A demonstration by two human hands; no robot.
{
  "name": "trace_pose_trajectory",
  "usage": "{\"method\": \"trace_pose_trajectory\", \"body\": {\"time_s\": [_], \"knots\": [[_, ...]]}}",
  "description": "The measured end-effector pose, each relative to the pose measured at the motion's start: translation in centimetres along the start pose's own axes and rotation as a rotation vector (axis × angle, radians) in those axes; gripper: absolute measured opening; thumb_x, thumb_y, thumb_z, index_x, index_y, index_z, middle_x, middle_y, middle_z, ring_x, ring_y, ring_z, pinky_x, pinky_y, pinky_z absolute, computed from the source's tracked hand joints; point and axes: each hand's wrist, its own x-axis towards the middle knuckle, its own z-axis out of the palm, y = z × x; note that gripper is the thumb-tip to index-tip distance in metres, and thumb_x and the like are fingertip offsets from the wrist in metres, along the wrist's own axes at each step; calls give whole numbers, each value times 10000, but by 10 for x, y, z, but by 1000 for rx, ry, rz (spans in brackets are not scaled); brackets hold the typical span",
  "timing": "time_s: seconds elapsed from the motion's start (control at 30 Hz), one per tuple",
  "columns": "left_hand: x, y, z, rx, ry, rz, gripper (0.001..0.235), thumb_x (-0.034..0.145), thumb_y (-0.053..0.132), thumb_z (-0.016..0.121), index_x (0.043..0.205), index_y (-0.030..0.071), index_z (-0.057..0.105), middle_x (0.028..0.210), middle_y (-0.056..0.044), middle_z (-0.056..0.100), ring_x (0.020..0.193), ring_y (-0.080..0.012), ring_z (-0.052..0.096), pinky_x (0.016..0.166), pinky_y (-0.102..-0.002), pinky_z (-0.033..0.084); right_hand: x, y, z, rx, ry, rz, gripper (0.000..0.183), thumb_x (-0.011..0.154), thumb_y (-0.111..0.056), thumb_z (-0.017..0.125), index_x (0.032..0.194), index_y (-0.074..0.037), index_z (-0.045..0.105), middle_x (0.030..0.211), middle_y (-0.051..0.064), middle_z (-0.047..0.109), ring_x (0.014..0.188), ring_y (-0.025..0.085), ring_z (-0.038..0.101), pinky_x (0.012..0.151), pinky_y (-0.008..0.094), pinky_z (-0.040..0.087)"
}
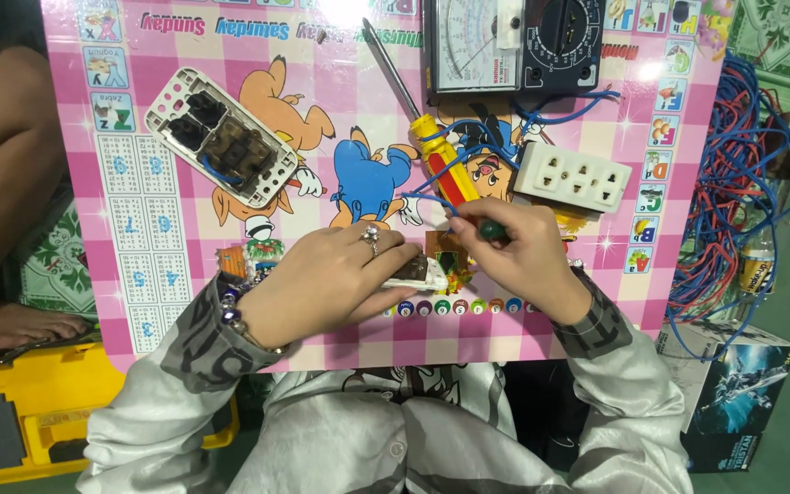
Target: The person uses a screwdriver to tighten screws on a white electrical socket component. They manipulate wires and adjust the internal parts of the socket while working on a colorful mat.
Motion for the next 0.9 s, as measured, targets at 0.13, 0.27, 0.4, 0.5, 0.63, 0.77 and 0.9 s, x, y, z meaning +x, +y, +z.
{"method": "trace_pose_trajectory", "body": {"time_s": [0.13, 0.27, 0.4, 0.5, 0.63, 0.77, 0.9], "knots": [[-8, -6, 19, 95, 118, 28, 438, 970, 463, 623, 1136, 62, 685, 974, -137, 698, 922, -306, 679, 678, -382, 579, 1, -6, 4, 10, -7, -41, 72, 924, -37, 726, 973, -3, 765, 532, 106, 637, 441, 216, 626, 474, 273, 462], [-7, -4, 25, 246, 389, 101, 404, 940, 519, 650, 1044, 133, 710, 1155, -83, 646, 1069, -313, 618, 863, -433, 538, -2, -7, 12, -91, -46, -190, 109, 941, -88, 711, 986, -11, 774, 642, 150, 715, 514, 299, 670, 506, 342, 514], [-3, -5, 29, 261, 418, 98, 424, 924, 568, 637, 1025, 157, 665, 1190, -68, 680, 1173, -311, 632, 952, -490, 504, -10, -1, 21, -72, -41, -254, 118, 938, -127, 716, 986, -49, 791, 695, 115, 751, 581, 285, 713, 556, 348, 548], [-8, -11, 44, 271, 418, 118, 387, 935, 531, 670, 954, 144, 670, 943, -56, 676, 1002, -285, 668, 902, -479, 508, -11, 0, 24, -39, -39, -273, 120, 942, -124, 717, 999, -41, 781, 764, 132, 772, 654, 324, 741, 588, 383, 572], [-7, -6, 36, 282, 441, 135, 348, 930, 462, 713, 949, 115, 695, 867, -72, 666, 910, -285, 660, 840, -460, 524, -8, -8, 10, 3, 1, -275, 165, 959, -142, 679, 1019, -12, 762, 724, 146, 743, 591, 334, 691, 592, 409, 569], [-7, -4, 37, 289, 450, 119, 343, 946, 455, 691, 1004, 117, 702, 860, -67, 651, 878, -277, 643, 813, -440, 521, -20, 15, -14, 128, 101, -258, 348, 1000, -262, 543, 1043, 23, 736, 674, 97, 661, 567, 233, 612, 614, 359, 557], [-9, -7, 48, 275, 472, 112, 336, 934, 432, 714, 1058, 119, 700, 851, -56, 631, 856, -256, 627, 799, -426, 514, -19, 16, -13, 182, 129, -290, 408, 1000, -295, 507, 1009, 55, 717, 620, 75, 591, 532, 190, 551, 570, 336, 526]]}}
